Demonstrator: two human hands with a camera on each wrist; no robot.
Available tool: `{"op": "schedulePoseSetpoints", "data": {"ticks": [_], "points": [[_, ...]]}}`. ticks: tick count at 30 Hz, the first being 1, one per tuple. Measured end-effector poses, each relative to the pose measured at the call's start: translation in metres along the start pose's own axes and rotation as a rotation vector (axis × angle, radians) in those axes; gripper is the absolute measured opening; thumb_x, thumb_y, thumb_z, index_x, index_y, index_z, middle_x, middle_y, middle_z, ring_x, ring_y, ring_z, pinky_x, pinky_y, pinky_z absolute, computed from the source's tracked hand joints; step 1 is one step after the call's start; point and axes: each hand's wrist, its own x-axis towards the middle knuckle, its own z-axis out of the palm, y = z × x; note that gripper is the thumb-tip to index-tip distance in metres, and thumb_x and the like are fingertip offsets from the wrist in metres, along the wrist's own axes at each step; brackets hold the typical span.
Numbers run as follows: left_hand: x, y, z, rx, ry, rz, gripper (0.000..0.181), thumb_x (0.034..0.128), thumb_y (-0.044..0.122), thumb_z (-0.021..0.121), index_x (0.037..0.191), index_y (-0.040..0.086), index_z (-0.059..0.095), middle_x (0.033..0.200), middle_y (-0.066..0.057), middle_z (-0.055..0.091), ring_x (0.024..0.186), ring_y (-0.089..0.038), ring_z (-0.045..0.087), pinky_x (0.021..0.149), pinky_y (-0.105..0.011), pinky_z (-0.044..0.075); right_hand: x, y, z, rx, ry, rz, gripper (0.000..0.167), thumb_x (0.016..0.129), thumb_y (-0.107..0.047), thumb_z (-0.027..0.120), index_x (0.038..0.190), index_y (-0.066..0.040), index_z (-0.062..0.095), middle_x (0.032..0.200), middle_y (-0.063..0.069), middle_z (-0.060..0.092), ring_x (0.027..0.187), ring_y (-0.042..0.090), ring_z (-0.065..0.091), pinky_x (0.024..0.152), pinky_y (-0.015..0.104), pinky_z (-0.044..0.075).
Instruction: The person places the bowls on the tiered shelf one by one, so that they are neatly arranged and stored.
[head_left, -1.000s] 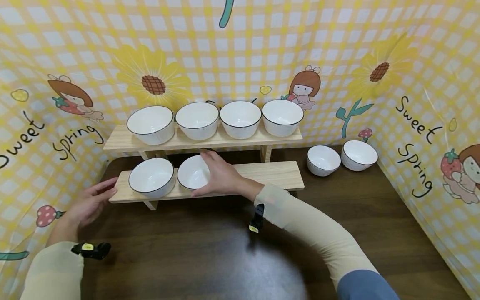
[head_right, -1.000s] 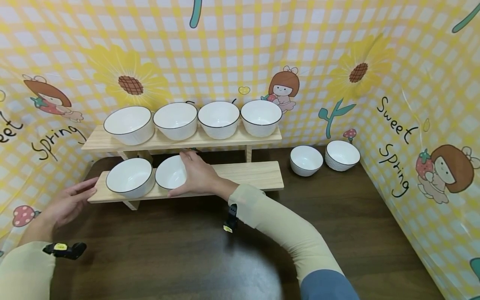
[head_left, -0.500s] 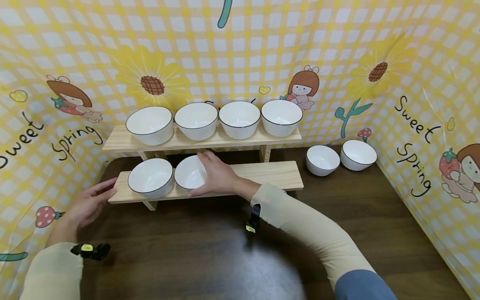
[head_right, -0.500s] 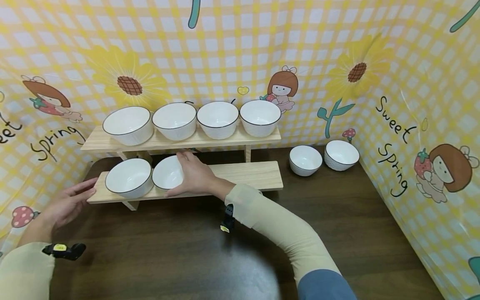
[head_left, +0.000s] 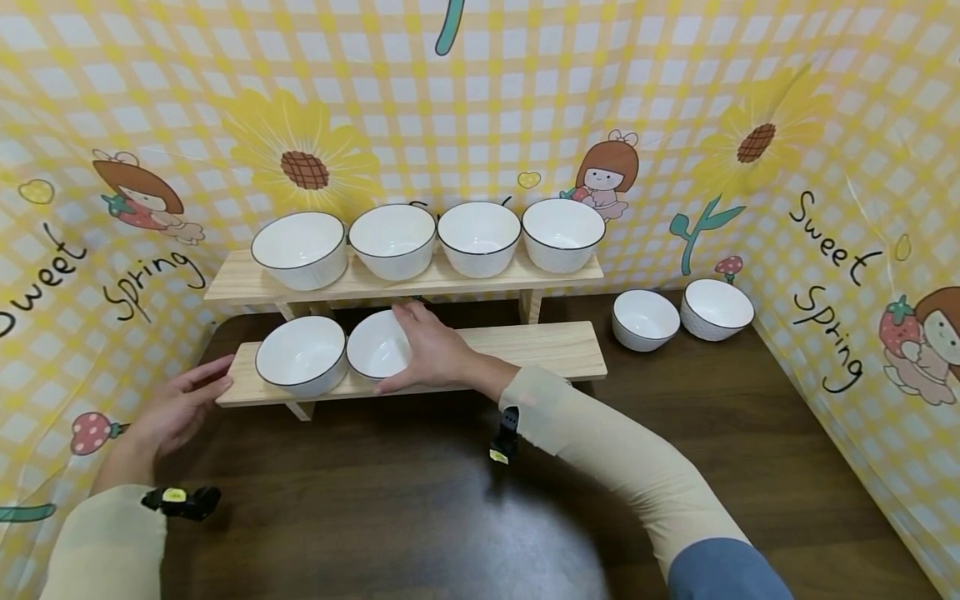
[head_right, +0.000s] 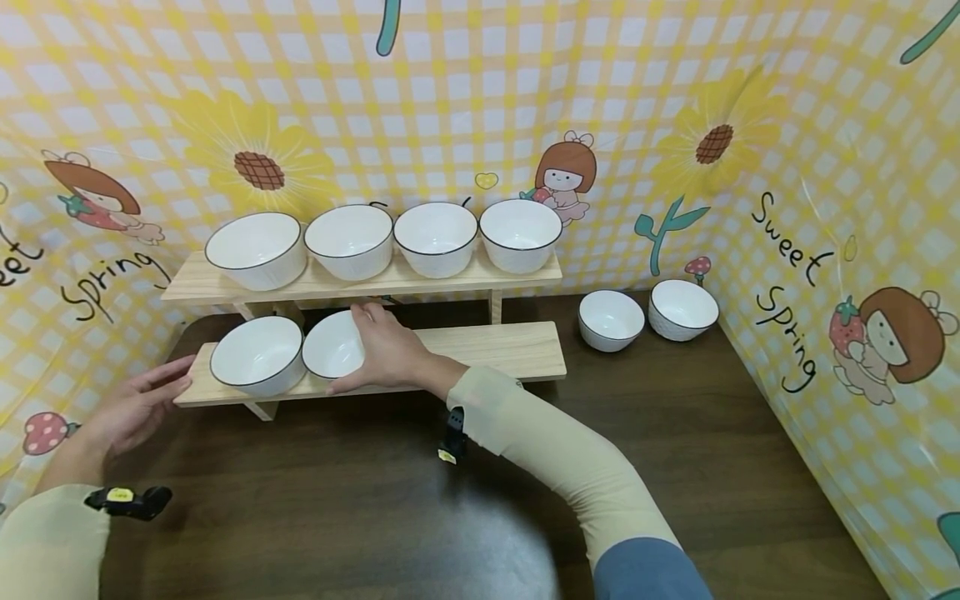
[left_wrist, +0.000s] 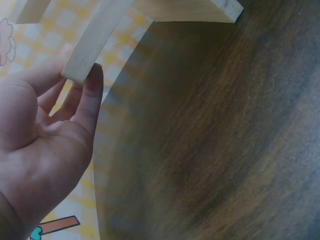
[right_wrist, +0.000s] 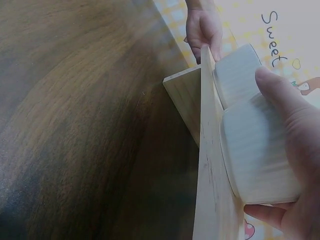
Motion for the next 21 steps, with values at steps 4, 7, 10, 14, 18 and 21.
{"op": "schedulePoseSetpoints", "data": {"ticks": [4, 7, 10, 14, 18, 21], "points": [[-0.0008, 0.0004, 0.0004, -0.013, -0.002, 0.006, 0.041, 0.0986, 0.018, 0.069, 0.137, 0.032, 0.066, 0.106, 0.027, 0.065, 0.094, 0.004, 0.063, 0.079, -0.016, 0.053, 0.0010, -0.0006, -0.0007, -0.011, -0.010, 0.000, 0.132, 0.066, -0.068, 0.086, 0.162, -0.003, 0.021, 0.159, 0.016, 0.029, 0.141, 0.025, 0.039, 0.108, 0.036, 0.044], [-0.0015, 0.0009, 0.0007, -0.006, 0.001, 0.011, 0.042, 0.0983, 0.018, 0.070, 0.138, 0.031, 0.065, 0.107, 0.027, 0.065, 0.094, 0.004, 0.063, 0.079, -0.016, 0.053, 0.0010, -0.0009, -0.0011, -0.016, -0.016, 0.000, 0.133, 0.066, -0.068, 0.086, 0.162, -0.003, 0.020, 0.160, 0.016, 0.028, 0.142, 0.025, 0.038, 0.108, 0.036, 0.044], [-0.0017, 0.0011, 0.0010, 0.010, 0.007, 0.014, 0.047, 0.0977, 0.019, 0.071, 0.142, 0.030, 0.062, 0.108, 0.027, 0.062, 0.095, 0.005, 0.062, 0.080, -0.015, 0.053, 0.0010, -0.0013, -0.0019, -0.020, -0.020, 0.002, 0.134, 0.066, -0.068, 0.086, 0.162, -0.003, 0.020, 0.160, 0.016, 0.027, 0.142, 0.025, 0.037, 0.109, 0.036, 0.044], [-0.0015, 0.0009, 0.0008, 0.025, 0.014, 0.020, 0.050, 0.0973, 0.020, 0.071, 0.145, 0.028, 0.059, 0.108, 0.025, 0.060, 0.095, 0.005, 0.062, 0.080, -0.015, 0.052, 0.0014, -0.0017, -0.0024, -0.027, -0.025, 0.007, 0.135, 0.065, -0.069, 0.086, 0.162, -0.002, 0.019, 0.161, 0.016, 0.026, 0.145, 0.026, 0.033, 0.110, 0.038, 0.042], [-0.0016, 0.0004, 0.0007, 0.025, 0.013, 0.024, 0.050, 0.0972, 0.019, 0.071, 0.145, 0.027, 0.060, 0.108, 0.027, 0.061, 0.095, 0.005, 0.063, 0.079, -0.015, 0.053, 0.0021, -0.0017, -0.0024, -0.044, -0.031, 0.012, 0.137, 0.064, -0.071, 0.086, 0.162, -0.002, 0.019, 0.162, 0.016, 0.024, 0.147, 0.027, 0.029, 0.112, 0.037, 0.040], [-0.0018, 0.0000, 0.0004, 0.030, 0.009, 0.024, 0.049, 0.0977, 0.019, 0.071, 0.145, 0.027, 0.059, 0.107, 0.027, 0.062, 0.094, 0.005, 0.063, 0.079, -0.015, 0.053, 0.0018, -0.0018, -0.0033, -0.052, -0.035, 0.011, 0.137, 0.064, -0.071, 0.085, 0.162, -0.004, 0.017, 0.163, 0.016, 0.024, 0.149, 0.027, 0.025, 0.113, 0.037, 0.038]]}}
